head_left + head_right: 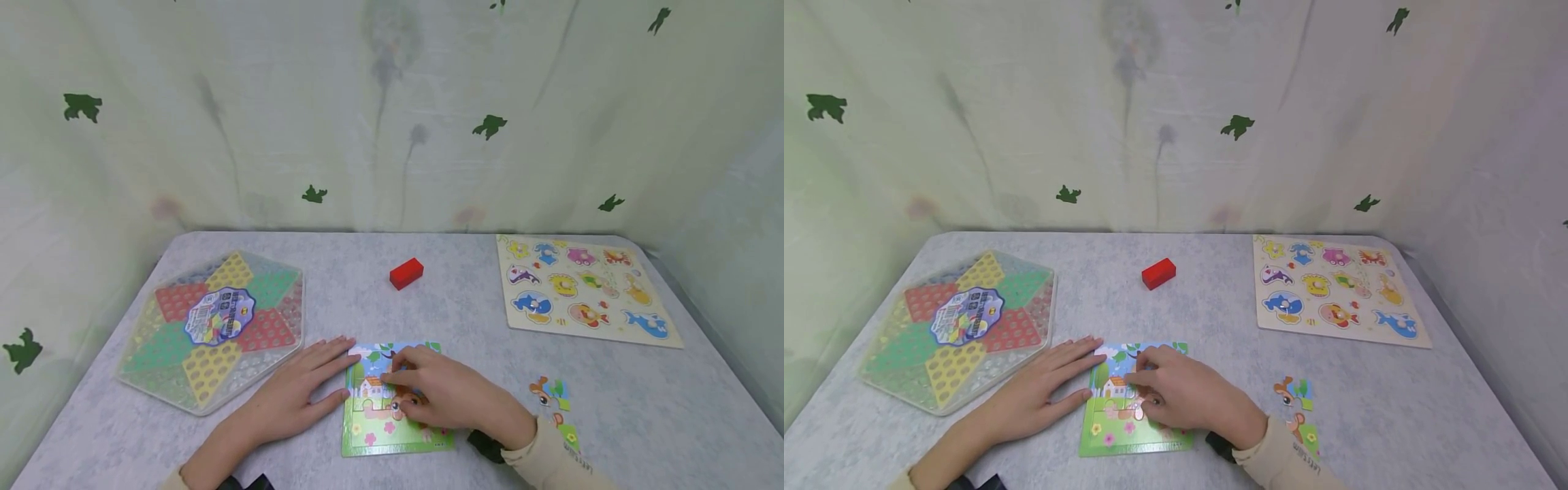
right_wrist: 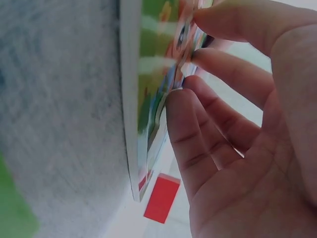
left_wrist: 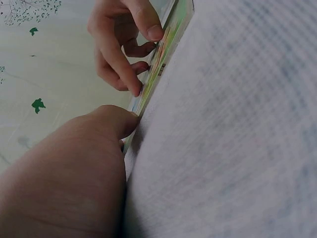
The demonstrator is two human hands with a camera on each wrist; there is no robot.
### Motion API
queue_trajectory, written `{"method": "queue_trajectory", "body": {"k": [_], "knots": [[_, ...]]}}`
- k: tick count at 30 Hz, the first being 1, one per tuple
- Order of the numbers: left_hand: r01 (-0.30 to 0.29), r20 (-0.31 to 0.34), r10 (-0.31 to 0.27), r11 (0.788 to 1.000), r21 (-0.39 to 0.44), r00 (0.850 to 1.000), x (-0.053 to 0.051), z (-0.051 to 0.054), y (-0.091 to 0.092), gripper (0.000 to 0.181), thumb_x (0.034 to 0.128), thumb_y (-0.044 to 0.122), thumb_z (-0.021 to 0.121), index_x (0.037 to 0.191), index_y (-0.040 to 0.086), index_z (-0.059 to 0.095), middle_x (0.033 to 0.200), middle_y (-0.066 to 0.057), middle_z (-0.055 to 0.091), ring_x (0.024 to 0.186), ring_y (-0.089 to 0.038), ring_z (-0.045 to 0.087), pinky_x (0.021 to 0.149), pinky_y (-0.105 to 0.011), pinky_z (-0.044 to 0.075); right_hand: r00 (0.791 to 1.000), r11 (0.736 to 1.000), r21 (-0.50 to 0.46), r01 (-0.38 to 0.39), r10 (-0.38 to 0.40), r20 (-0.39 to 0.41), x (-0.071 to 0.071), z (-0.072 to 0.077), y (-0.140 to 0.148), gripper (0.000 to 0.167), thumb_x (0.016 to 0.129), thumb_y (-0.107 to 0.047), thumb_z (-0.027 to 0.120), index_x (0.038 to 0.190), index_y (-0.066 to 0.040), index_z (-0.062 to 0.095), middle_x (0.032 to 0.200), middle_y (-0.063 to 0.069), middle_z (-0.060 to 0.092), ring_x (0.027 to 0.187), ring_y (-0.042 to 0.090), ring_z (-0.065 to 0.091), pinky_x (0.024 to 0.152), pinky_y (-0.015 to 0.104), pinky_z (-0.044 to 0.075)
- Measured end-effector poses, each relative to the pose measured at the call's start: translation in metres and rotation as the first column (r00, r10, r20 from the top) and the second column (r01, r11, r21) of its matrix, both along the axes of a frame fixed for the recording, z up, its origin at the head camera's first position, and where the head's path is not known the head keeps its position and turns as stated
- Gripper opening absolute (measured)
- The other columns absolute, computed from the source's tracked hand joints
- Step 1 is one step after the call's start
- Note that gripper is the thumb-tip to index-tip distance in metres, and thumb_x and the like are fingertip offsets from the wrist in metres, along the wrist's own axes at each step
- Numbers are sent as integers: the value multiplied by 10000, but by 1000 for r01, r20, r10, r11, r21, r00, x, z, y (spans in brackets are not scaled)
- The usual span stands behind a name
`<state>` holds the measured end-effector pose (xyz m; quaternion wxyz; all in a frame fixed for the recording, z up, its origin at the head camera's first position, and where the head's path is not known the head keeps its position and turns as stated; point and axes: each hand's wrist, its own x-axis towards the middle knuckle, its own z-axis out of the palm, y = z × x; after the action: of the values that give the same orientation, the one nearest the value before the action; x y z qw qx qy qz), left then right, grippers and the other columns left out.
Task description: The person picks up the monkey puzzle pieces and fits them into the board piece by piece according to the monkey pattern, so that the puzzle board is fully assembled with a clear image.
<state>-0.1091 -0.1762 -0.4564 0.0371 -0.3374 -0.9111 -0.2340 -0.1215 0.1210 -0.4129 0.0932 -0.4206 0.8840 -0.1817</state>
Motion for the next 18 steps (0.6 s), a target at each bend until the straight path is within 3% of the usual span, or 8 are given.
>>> {"method": "queue_trajectory", "body": {"k": [5,12,18], "knots": [[-4,15,4,1000,5,1000,1,1,0,542,1003,432,660,1512,294,536,1624,64,430,1509,-196,395,1236,-477,301,1000,999,24,22,-22,6,-1,1,1,463,990,-347,702,1426,-210,631,1343,-25,637,1148,96,597,969,261,561],[-3,25,3,1000,16,1000,1,3,1,538,1001,423,666,1506,282,546,1619,51,439,1507,-207,399,1238,-492,302,998,999,12,36,-37,47,-4,6,6,498,983,-383,714,1437,-207,614,1223,-95,677,985,32,570,855,226,551],[-5,26,5,1000,12,1000,1,5,1,540,996,409,677,1503,272,551,1617,43,444,1505,-208,403,1241,-480,299,1000,998,-63,11,-12,-5,-3,10,16,441,985,-391,710,1390,-226,656,1267,-103,692,1115,43,631,944,286,578]]}}
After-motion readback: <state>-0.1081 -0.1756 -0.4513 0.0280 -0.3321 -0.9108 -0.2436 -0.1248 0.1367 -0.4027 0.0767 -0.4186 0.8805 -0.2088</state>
